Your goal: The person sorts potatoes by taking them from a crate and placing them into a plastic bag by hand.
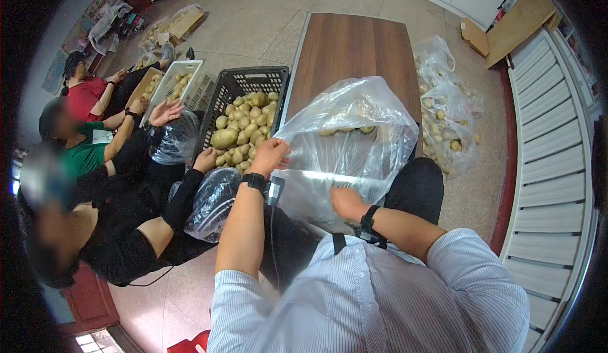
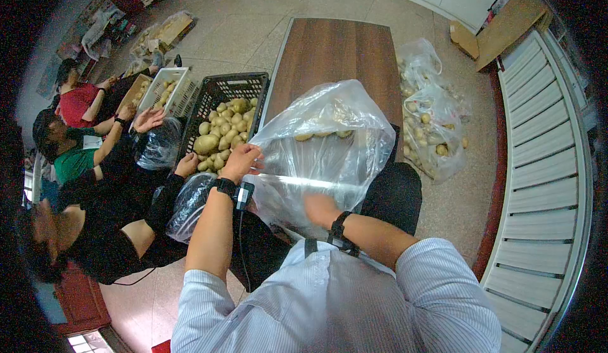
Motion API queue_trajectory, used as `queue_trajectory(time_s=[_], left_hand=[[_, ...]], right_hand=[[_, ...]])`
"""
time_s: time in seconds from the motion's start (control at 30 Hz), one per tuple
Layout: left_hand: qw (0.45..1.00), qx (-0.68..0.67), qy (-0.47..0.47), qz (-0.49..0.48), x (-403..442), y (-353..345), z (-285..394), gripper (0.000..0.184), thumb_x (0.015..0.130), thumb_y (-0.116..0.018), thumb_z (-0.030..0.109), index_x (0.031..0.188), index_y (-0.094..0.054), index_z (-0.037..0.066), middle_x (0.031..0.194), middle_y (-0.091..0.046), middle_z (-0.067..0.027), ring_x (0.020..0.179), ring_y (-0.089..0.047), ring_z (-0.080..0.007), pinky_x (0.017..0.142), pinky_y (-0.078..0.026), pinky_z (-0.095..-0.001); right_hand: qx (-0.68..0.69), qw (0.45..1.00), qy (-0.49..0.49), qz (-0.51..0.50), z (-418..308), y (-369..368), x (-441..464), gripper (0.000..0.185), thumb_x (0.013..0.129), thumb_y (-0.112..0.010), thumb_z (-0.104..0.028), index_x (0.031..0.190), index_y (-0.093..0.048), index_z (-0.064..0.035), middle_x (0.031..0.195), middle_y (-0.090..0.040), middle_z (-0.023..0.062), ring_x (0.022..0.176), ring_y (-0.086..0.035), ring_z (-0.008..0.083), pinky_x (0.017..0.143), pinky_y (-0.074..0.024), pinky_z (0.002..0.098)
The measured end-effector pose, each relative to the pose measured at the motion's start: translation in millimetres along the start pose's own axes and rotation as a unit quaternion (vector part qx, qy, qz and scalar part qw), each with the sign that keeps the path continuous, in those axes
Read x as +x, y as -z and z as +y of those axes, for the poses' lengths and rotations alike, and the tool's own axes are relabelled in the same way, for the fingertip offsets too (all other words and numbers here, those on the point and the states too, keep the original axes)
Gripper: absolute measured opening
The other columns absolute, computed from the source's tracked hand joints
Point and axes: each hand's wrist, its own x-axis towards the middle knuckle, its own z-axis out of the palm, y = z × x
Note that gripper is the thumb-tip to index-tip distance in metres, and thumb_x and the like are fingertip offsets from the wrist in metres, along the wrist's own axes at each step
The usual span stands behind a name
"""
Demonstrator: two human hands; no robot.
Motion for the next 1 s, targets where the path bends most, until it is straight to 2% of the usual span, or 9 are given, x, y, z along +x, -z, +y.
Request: queue_trajectory(time_s=[0.17,0.23,0.33,0.47,0.57,0.63,0.73,0.93,1.0], left_hand=[[1.000,0.006,0.002,-0.005,0,1,-1,0.027,0.088,-0.057,0.026,0.100,-0.057,0.002,0.089,-0.063,-0.0073,0.067,-0.063,-0.0178,0.055,-0.054,-0.0296],[1.000,0.011,-0.001,-0.012,2,4,-3,0.028,0.089,-0.057,0.029,0.100,-0.057,0.003,0.091,-0.062,-0.0069,0.069,-0.064,-0.0183,0.057,-0.054,-0.0307],[1.000,0.011,-0.002,-0.017,3,4,-4,0.028,0.091,-0.056,0.031,0.100,-0.056,0.004,0.092,-0.061,-0.0064,0.070,-0.065,-0.0185,0.058,-0.054,-0.0314],[1.000,0.015,0.002,-0.011,0,1,1,0.028,0.090,-0.058,0.029,0.102,-0.056,0.004,0.093,-0.061,-0.0061,0.068,-0.065,-0.0175,0.056,-0.054,-0.0301],[1.000,0.023,0.012,-0.011,6,1,-4,0.028,0.089,-0.058,0.027,0.105,-0.057,0.003,0.093,-0.063,-0.0065,0.068,-0.065,-0.0171,0.056,-0.054,-0.0299],[0.999,0.031,0.007,0.001,8,0,-8,0.028,0.088,-0.059,0.027,0.101,-0.058,0.002,0.089,-0.062,-0.0068,0.066,-0.063,-0.0171,0.054,-0.054,-0.0296],[0.999,0.048,-0.006,0.019,11,-1,-12,0.028,0.085,-0.059,0.027,0.096,-0.060,0.001,0.085,-0.062,-0.0071,0.064,-0.062,-0.0171,0.052,-0.052,-0.0294],[0.997,0.071,-0.025,0.018,15,-4,-16,0.027,0.084,-0.060,0.026,0.092,-0.060,0.000,0.078,-0.061,-0.0066,0.060,-0.061,-0.0172,0.050,-0.051,-0.0292],[0.996,0.081,-0.029,0.010,18,-4,-19,0.027,0.084,-0.060,0.026,0.090,-0.060,0.000,0.076,-0.060,-0.0064,0.059,-0.061,-0.0170,0.049,-0.051,-0.0292]], right_hand=[[0.003,0.999,-0.001,-0.041,-8,19,2,0.013,0.076,-0.054,-0.012,0.081,-0.057,0.0001,0.081,-0.063,0.0224,0.079,-0.063,0.0410,0.069,-0.0489,0.0530],[0.027,0.998,0.007,0.053,-9,14,2,0.016,0.076,-0.056,-0.014,0.083,-0.057,0.0001,0.089,-0.062,0.0223,0.087,-0.061,0.0394,0.074,-0.0484,0.0508],[0.023,0.999,-0.024,-0.020,-12,18,0,0.021,0.076,-0.057,-0.017,0.088,-0.057,0.0003,0.095,-0.059,0.0221,0.092,-0.059,0.0385,0.077,-0.0478,0.0487],[0.032,0.999,-0.016,-0.010,-15,32,-3,0.025,0.075,-0.058,-0.018,0.093,-0.056,0.0001,0.094,-0.060,0.0220,0.091,-0.059,0.0393,0.076,-0.0474,0.0491],[0.032,0.996,0.076,0.028,-14,46,3,0.029,0.080,-0.058,-0.023,0.097,-0.056,0.0000,0.094,-0.062,0.0226,0.091,-0.060,0.0400,0.076,-0.0480,0.0485],[0.093,0.990,-0.104,-0.020,-15,51,14,0.036,0.085,-0.058,-0.032,0.101,-0.057,0.0003,0.092,-0.064,0.0236,0.089,-0.061,0.0407,0.077,-0.0487,0.0476],[0.112,0.986,-0.100,0.075,-9,60,24,0.044,0.087,-0.057,-0.040,0.102,-0.057,0.0014,0.090,-0.065,0.0242,0.088,-0.063,0.0411,0.077,-0.0490,0.0468],[-0.030,0.994,-0.105,-0.010,4,60,41,0.026,0.086,-0.055,-0.028,0.088,-0.063,-0.0032,0.086,-0.066,0.0213,0.085,-0.062,0.0413,0.075,-0.0483,0.0483],[-0.026,0.996,-0.085,0.016,15,61,42,0.022,0.083,-0.054,-0.021,0.087,-0.065,-0.0032,0.088,-0.066,0.0204,0.085,-0.064,0.0394,0.073,-0.0501,0.0492]])
